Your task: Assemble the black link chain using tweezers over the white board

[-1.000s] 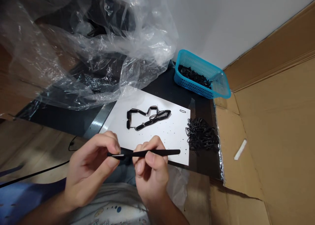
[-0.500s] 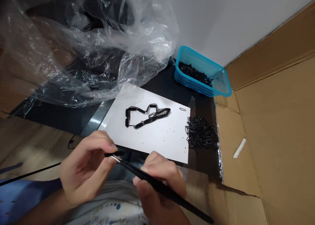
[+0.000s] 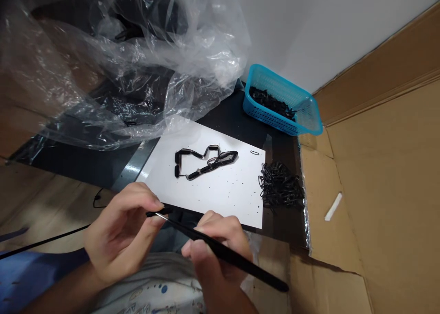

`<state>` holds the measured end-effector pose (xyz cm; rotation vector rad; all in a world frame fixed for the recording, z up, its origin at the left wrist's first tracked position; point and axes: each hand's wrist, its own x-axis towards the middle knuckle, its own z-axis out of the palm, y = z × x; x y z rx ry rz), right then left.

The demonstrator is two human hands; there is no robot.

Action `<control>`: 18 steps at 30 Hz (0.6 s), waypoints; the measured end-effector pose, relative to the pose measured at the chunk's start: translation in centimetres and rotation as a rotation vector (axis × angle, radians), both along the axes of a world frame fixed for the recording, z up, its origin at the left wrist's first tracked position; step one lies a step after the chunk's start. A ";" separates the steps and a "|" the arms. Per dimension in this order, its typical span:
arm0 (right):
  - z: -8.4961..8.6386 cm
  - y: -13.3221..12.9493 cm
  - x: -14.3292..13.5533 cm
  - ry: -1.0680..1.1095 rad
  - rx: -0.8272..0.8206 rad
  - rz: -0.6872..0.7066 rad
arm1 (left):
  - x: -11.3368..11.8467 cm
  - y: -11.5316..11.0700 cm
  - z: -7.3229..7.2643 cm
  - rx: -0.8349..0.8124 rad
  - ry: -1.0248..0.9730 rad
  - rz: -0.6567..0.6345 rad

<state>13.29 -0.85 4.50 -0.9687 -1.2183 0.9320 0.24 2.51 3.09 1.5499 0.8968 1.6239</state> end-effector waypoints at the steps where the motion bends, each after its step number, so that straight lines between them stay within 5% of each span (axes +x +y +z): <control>1: -0.1 0.4 -0.3 0.099 0.003 -0.029 | 0.0 -0.1 0.1 -0.030 -0.020 -0.022; 7: -0.7 1.7 -1.6 0.538 -0.216 0.029 | 0.2 -0.6 0.6 -0.249 -0.168 -0.155; 18: -0.9 2.4 -2.0 0.772 -0.416 0.225 | 0.4 -0.6 1.2 -0.325 -0.256 -0.246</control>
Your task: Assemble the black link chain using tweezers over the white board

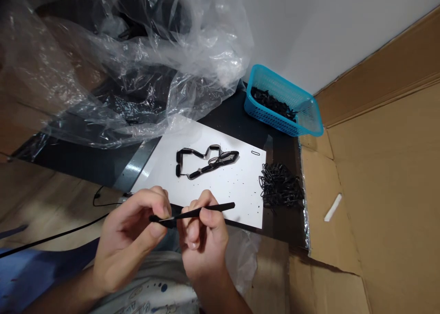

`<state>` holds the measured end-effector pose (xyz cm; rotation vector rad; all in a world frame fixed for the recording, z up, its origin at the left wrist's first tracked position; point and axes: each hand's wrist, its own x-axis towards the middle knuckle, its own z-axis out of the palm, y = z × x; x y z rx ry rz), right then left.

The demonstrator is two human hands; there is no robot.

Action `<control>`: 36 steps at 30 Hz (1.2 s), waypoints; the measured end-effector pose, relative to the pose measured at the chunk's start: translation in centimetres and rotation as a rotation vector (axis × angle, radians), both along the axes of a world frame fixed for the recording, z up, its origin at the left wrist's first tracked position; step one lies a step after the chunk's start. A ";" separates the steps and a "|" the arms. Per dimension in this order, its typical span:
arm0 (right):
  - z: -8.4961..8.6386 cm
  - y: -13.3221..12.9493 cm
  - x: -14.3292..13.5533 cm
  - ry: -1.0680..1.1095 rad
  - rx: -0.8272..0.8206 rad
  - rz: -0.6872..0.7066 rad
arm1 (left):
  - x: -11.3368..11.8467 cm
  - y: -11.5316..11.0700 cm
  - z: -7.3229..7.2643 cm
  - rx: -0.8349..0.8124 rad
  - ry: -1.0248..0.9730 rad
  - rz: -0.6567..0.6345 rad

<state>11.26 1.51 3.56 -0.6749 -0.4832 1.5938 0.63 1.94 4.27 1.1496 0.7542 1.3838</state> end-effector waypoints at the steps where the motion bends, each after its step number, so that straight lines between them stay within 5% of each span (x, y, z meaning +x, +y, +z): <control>1: 0.0 0.0 0.0 0.011 -0.015 0.018 | 0.1 0.0 0.1 0.000 0.001 0.008; 8: -0.1 0.2 0.3 0.114 -0.040 0.086 | 0.4 -0.1 -0.5 -0.055 -0.056 -0.030; 14: 0.1 0.6 2.0 0.043 0.030 -0.028 | -0.3 0.0 -0.9 -0.064 -0.048 -0.050; 20: -2.5 -0.9 6.6 -0.770 0.209 -0.653 | -0.8 0.2 -1.7 -0.009 0.027 -0.014; 25: -4.5 -1.8 11.0 -1.544 0.133 -0.526 | -0.9 0.8 -2.8 0.036 0.080 0.020; 28: -4.9 -2.2 12.5 -1.745 0.224 -0.480 | -0.8 1.1 -3.0 0.036 0.132 0.011; 32: -4.9 -3.3 13.0 -1.720 0.221 -0.561 | -0.5 1.0 -3.3 0.009 0.254 -0.002; 36: -3.6 -4.3 11.2 -1.349 0.228 -0.594 | 0.0 0.9 -3.7 0.039 0.337 -0.027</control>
